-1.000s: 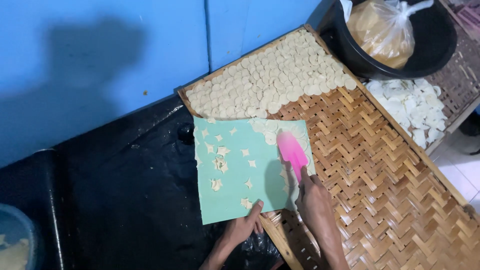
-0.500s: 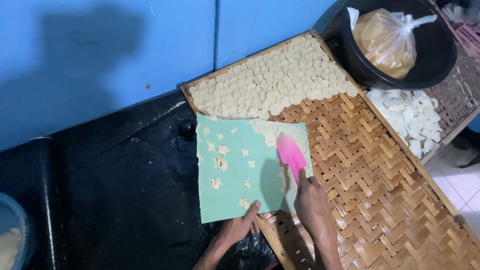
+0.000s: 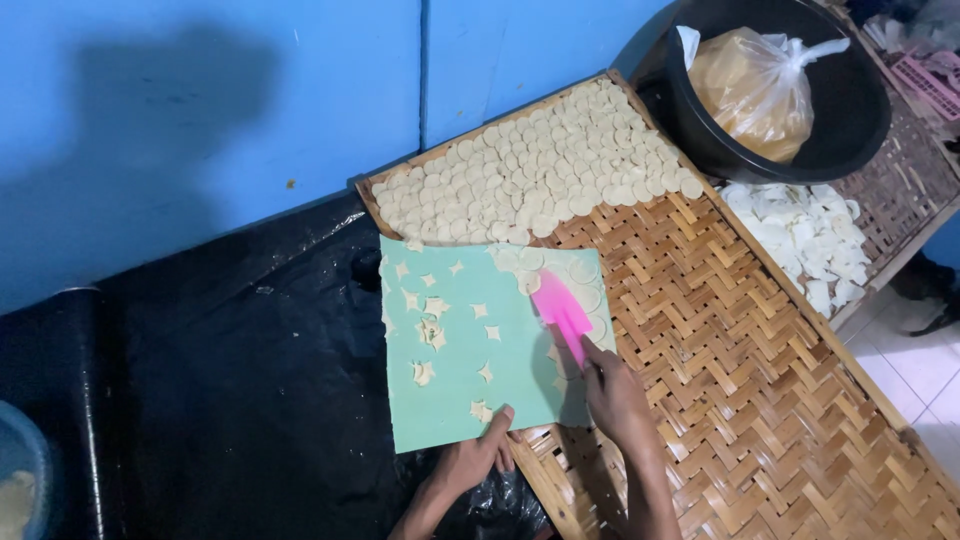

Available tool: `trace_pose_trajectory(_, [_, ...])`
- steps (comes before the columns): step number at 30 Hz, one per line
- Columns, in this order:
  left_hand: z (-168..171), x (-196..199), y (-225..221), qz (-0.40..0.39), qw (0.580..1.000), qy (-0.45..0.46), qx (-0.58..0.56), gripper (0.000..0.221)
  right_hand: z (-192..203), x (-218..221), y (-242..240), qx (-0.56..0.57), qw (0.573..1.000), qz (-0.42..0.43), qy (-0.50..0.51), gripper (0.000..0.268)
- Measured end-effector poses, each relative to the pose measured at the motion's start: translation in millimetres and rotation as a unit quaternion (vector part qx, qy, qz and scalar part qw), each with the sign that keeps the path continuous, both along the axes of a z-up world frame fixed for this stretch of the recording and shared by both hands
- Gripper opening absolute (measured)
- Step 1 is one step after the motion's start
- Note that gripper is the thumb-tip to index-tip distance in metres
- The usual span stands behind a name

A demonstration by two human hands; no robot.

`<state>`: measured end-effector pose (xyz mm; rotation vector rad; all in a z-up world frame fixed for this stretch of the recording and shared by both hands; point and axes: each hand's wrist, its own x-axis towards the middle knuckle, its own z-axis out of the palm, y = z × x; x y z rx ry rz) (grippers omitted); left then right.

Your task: The recorder uses a spatula to lift small circular pieces of dough onto a drying tray and then uses a rolling pin to flatten another piece of dough.

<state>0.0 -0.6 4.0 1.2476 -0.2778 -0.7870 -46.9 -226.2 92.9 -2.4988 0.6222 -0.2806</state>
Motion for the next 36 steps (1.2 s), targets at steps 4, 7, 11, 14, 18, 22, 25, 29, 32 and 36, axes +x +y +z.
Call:
trace_pose_trajectory(4, [-3.5,0.9,-1.8,-0.006,1.0,0.017,0.011,0.03,-22.1,-7.0,-14.5,0.143,0.988,-0.051,0.033,0.043])
trace_pose_trajectory(7, [-6.2,1.0,-1.5,-0.012,1.0,0.019,0.011,0.028,-37.8,-18.1,-23.6,0.229,0.973,-0.026,-0.008,0.043])
trace_pose_trajectory(11, [-5.4,1.0,-0.7,-0.021,1.0,0.013,0.004,0.03,-49.2,-27.5,-36.2,0.285,0.955,-0.08,-0.02,0.044])
trace_pose_trajectory(14, [-6.7,0.5,-0.9,-0.023,0.999,0.032,0.014,0.03,-60.1,-31.4,-55.8,0.293,0.947,-0.106,-0.08,0.04])
trace_pose_trajectory(18, [-3.1,1.1,-0.6,-0.018,0.999,0.023,0.025,0.029,-10.2,-8.7,-69.1,0.175,0.963,-0.191,-0.082,0.04])
trace_pose_trajectory(22, [-3.1,0.9,-1.9,-0.018,0.999,0.032,0.024,0.026,-24.6,13.6,-140.4,0.032,0.974,-0.191,-0.116,0.039])
trace_pose_trajectory(25, [-8.4,-0.5,-1.8,-0.013,1.0,0.018,0.008,0.026,-18.4,34.5,-174.8,-0.037,0.965,-0.247,-0.084,0.039])
trace_pose_trajectory(29, [-4.4,1.5,-2.3,-0.014,1.0,0.014,0.024,0.028,-17.7,52.6,-211.3,-0.066,0.953,-0.281,-0.088,0.039])
trace_pose_trajectory(32, [1.5,1.9,-1.7,-0.01,0.999,0.011,0.035,0.027,-5.3,61.5,-217.6,-0.064,0.952,-0.289,-0.08,0.039])
trace_pose_trajectory(36, [-8.9,-0.1,-1.8,-0.005,0.999,0.001,0.031,0.03,-0.3,66.4,-221.3,-0.078,0.952,-0.293,-0.033,0.037])
